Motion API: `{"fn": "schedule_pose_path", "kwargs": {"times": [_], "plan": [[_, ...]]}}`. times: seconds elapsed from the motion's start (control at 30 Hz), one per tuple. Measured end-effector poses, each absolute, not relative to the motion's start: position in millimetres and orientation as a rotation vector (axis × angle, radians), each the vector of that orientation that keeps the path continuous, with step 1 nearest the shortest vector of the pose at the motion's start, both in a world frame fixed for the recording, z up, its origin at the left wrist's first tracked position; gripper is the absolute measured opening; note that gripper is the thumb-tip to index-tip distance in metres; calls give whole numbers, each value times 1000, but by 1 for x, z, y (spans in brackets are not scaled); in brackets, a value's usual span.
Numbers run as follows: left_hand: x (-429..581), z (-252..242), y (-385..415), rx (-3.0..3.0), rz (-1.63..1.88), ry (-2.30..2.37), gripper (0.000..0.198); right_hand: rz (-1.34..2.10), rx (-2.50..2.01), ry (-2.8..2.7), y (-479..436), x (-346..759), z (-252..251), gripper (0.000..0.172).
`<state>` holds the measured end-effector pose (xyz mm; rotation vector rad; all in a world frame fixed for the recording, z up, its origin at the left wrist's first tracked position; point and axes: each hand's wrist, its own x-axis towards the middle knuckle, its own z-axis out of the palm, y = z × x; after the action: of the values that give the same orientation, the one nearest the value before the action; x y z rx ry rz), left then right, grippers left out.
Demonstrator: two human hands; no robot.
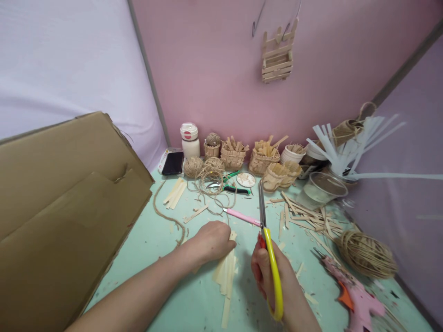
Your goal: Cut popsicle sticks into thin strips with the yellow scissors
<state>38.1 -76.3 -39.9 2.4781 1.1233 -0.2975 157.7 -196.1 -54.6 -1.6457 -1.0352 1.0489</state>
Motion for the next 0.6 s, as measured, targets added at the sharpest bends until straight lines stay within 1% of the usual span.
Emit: {"fn": "schedule_pose_path", "kwargs": {"times": [0.4,0.6], "plan": [[38,-36,-77,2507,-302,1101,33,1055,-1613,-985,-195,154,-53,44],[33,-36,-70,2455,-234,1064,28,1019,-1615,-935,-196,150,-50,45]]}}
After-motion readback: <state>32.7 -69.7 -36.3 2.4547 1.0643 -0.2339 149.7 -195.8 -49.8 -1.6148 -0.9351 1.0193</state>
